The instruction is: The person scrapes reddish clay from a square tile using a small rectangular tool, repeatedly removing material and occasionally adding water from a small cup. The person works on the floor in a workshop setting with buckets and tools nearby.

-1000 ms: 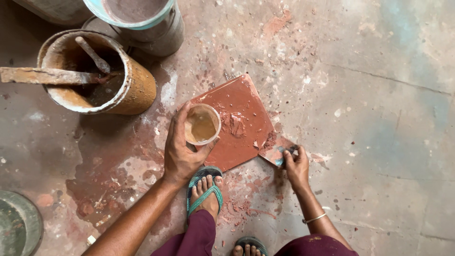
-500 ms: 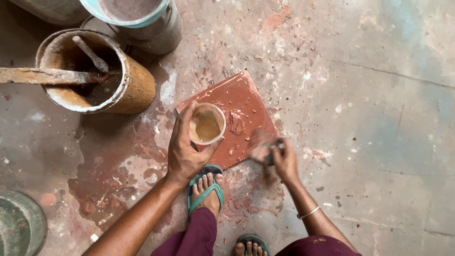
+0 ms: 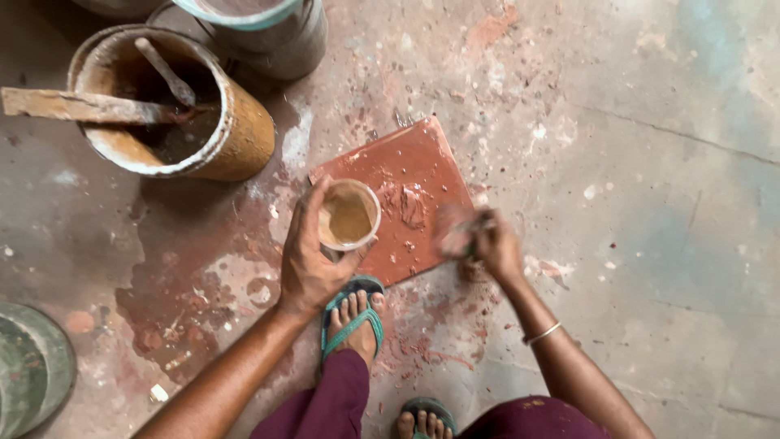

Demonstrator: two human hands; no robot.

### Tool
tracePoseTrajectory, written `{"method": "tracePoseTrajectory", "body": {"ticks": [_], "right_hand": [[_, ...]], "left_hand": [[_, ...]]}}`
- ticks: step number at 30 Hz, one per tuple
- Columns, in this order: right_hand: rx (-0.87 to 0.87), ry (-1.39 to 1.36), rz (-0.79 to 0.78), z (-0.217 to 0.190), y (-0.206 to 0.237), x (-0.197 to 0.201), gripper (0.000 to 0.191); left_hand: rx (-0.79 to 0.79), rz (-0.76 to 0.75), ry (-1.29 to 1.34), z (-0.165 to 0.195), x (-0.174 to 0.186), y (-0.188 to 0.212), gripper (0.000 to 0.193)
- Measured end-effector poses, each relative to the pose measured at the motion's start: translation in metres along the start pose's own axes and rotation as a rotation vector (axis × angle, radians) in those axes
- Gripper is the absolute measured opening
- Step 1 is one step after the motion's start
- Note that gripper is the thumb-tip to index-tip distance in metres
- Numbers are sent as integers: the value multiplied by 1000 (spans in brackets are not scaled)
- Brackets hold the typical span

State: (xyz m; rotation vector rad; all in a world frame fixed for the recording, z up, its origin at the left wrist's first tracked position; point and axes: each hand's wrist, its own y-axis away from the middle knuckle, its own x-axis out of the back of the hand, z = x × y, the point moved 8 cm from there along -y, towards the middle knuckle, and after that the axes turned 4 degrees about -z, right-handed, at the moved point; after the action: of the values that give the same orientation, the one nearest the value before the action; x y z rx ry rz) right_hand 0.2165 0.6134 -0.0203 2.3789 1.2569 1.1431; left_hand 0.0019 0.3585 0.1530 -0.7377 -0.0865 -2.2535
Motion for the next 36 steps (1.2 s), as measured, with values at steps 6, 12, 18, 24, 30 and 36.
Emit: {"method": "tracePoseTrajectory", "body": {"ticks": [6, 12, 18, 24, 30, 36], "right_hand": [[-102, -134, -5, -5, -14, -4, 27], [13, -18, -177, -37, -27, -12, 24], [162, 183, -76, -71, -42, -5, 25], [96, 88, -140, -82, -48, -7, 30], [636, 315, 51, -126, -32, -4, 11], [230, 84, -13, -93, -50, -4, 17]], "left_hand": [[19, 23, 10, -4, 2, 7, 94], [17, -7, 2, -6, -1, 13, 97], [25, 0, 0, -12, 6, 19, 95], [-24, 28, -35, -11, 12, 16, 95], [12, 57, -37, -9, 17, 10, 94], [23, 32, -41, -14, 13, 10, 94]]}}
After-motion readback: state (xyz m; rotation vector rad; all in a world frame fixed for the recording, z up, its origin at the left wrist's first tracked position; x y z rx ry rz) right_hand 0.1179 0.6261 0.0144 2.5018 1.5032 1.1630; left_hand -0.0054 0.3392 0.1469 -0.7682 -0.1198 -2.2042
